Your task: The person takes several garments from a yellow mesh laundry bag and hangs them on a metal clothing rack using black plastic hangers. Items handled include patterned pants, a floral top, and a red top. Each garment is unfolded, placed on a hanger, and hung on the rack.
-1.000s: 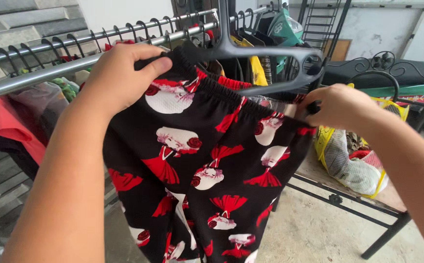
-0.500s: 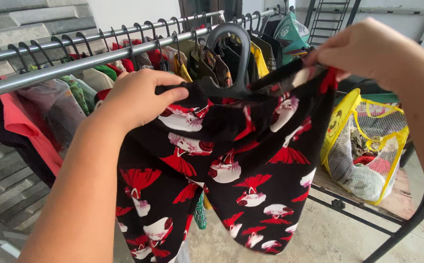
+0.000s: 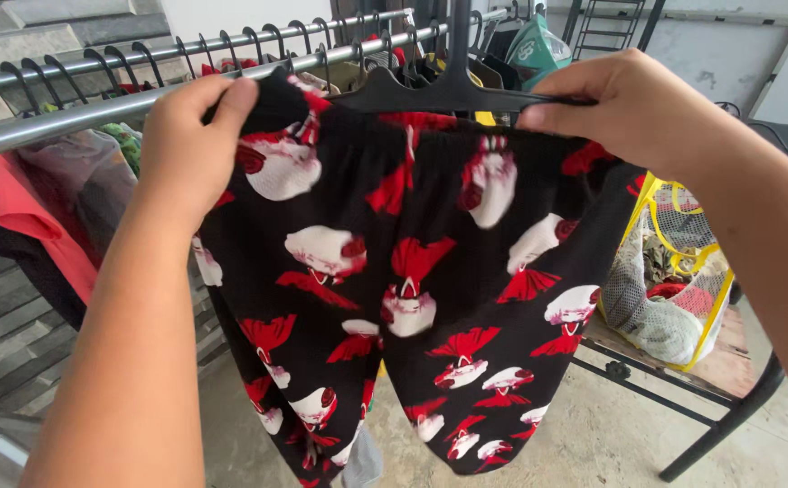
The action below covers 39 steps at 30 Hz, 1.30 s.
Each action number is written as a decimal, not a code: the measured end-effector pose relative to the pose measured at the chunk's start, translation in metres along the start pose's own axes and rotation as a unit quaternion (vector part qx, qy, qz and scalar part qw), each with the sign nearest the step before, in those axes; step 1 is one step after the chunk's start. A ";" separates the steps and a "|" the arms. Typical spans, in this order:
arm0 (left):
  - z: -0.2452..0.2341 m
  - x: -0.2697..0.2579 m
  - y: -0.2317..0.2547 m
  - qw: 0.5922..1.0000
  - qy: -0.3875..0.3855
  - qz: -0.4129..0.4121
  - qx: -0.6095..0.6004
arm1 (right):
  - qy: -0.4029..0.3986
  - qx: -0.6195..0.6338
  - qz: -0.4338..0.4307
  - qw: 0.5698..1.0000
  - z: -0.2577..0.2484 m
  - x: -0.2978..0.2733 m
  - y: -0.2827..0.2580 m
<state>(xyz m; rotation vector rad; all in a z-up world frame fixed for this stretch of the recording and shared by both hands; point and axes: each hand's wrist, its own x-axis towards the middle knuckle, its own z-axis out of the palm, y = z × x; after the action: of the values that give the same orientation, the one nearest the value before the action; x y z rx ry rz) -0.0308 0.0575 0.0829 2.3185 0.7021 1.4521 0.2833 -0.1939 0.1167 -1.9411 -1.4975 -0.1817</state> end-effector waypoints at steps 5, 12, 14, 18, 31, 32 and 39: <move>-0.015 -0.015 -0.027 0.993 -0.084 0.036 -0.070 | -0.068 -0.016 0.020 0.997 0.010 0.004 -0.034; -0.046 -0.032 -0.062 0.995 0.028 -0.097 -0.017 | -0.163 0.066 -0.011 0.984 0.039 0.009 -0.081; -0.055 -0.035 -0.076 0.994 0.039 -0.088 -0.059 | -0.166 0.089 -0.012 0.982 0.053 0.015 -0.095; -0.070 -0.051 -0.095 0.976 0.132 -0.172 0.004 | -0.181 0.136 0.021 0.974 0.087 0.026 -0.122; -0.077 -0.090 -0.106 0.955 0.060 -0.273 -0.099 | -0.235 0.312 0.075 0.918 0.192 0.141 -0.194; -0.078 -0.094 -0.104 0.956 0.046 -0.269 -0.102 | -0.224 0.283 0.071 0.930 0.204 0.157 -0.196; -0.089 -0.121 -0.099 0.948 0.004 -0.267 -0.174 | -0.236 0.023 -0.217 0.947 0.305 0.277 -0.169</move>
<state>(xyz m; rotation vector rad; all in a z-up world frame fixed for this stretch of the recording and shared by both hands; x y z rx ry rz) -0.1782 0.0725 -0.0189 1.6826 0.9037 1.2116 0.1372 0.2255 0.0889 -1.6590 -2.2150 0.1407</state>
